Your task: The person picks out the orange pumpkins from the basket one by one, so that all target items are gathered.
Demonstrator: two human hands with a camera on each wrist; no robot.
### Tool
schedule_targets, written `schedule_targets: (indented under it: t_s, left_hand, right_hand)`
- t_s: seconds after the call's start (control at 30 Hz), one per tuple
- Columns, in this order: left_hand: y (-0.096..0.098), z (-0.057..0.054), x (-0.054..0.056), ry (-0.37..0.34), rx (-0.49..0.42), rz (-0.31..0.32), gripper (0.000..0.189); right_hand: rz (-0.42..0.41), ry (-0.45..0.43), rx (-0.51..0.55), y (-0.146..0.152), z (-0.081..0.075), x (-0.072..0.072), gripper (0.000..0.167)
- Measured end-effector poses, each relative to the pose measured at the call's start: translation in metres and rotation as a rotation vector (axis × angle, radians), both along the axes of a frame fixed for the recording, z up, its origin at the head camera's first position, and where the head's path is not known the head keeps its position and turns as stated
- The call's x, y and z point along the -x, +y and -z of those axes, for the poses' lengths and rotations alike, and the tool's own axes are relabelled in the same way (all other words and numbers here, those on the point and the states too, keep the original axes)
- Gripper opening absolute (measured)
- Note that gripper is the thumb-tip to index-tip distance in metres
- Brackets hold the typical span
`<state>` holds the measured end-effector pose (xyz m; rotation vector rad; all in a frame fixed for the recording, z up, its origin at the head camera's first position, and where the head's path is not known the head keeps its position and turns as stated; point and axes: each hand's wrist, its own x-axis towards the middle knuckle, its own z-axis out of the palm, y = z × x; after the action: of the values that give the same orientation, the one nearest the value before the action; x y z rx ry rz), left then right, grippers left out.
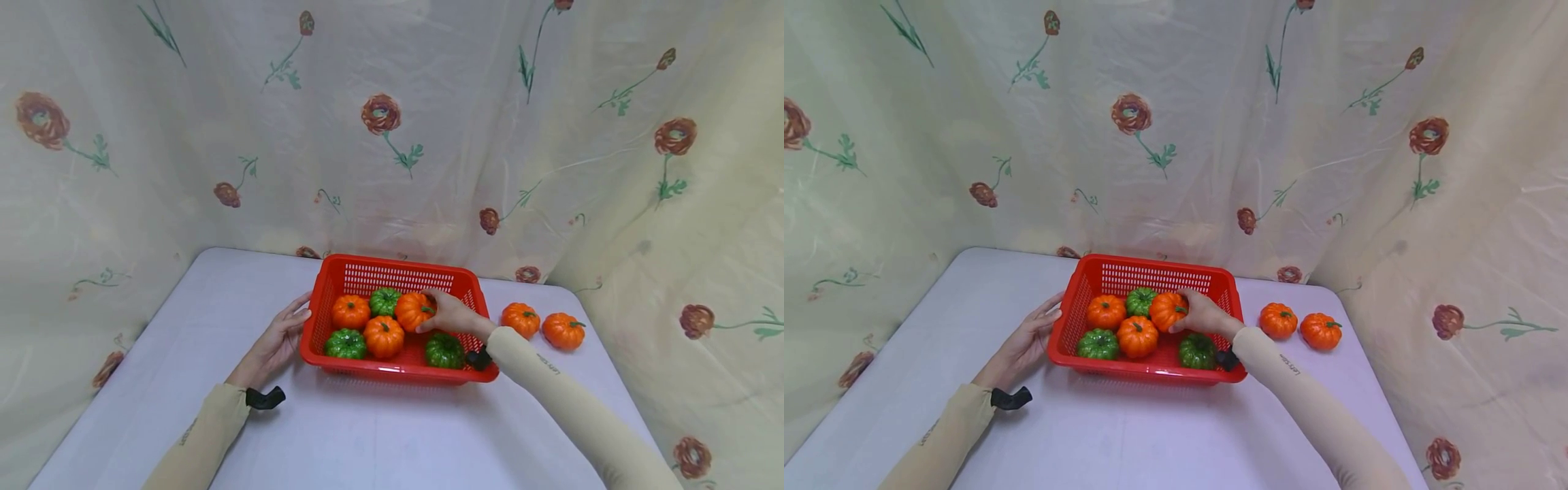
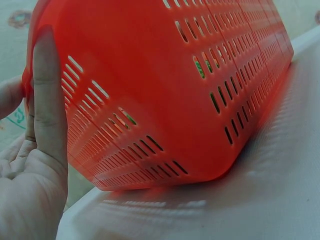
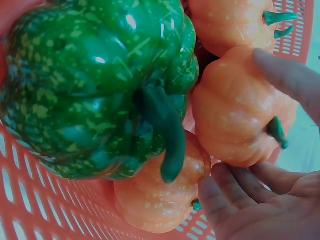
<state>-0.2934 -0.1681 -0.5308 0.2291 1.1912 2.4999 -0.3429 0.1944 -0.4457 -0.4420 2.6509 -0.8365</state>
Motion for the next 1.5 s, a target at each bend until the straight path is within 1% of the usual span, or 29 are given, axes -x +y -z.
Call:
schedule_targets:
  t_s: [0.13, 0.3, 0.53, 0.73, 0.8, 0.87, 1.03, 1.13, 1.2, 1.37, 1.5]
  left_hand:
    - [0.000, -0.001, 0.000, 0.002, 0.002, 0.001, 0.056]
    - [0.000, -0.002, -0.001, -0.003, 0.003, 0.002, 0.057]
    - [0.001, -0.003, -0.002, -0.006, 0.009, -0.002, 0.056]
    - [0.001, -0.004, -0.001, -0.015, 0.008, -0.007, 0.057]
    - [0.001, -0.004, -0.001, -0.024, 0.002, -0.007, 0.057]
    - [0.001, -0.004, -0.002, -0.018, 0.006, -0.005, 0.057]
    - [0.001, -0.003, -0.003, 0.001, -0.001, 0.004, 0.057]
    - [0.001, -0.002, -0.004, -0.004, -0.003, 0.006, 0.057]
    - [0.001, -0.002, -0.004, -0.012, -0.001, 0.006, 0.057]
    - [0.001, -0.002, -0.004, -0.006, 0.008, 0.007, 0.057]
    - [0.000, -0.003, -0.003, -0.004, 0.006, 0.004, 0.058]
  right_hand:
    - [0.009, 0.015, 0.010, 0.001, 0.003, 0.003, 0.085]
    - [-0.001, 0.025, 0.019, 0.002, 0.002, 0.001, 0.086]
    - [0.026, 0.001, 0.030, 0.002, 0.000, 0.002, 0.085]
    - [0.040, 0.015, 0.028, 0.005, -0.002, 0.005, 0.081]
    - [0.043, 0.005, 0.024, 0.004, -0.002, 0.004, 0.080]
    - [0.047, -0.008, 0.029, 0.004, -0.002, 0.003, 0.080]
    - [0.018, -0.001, 0.020, 0.003, -0.001, 0.001, 0.085]
    - [0.005, 0.013, 0.003, 0.003, 0.000, 0.000, 0.087]
    - [0.011, 0.010, 0.008, 0.003, 0.000, -0.001, 0.086]
    - [0.015, -0.011, 0.041, 0.004, -0.006, -0.003, 0.085]
    - [0.003, -0.020, 0.063, 0.009, -0.017, -0.006, 0.084]
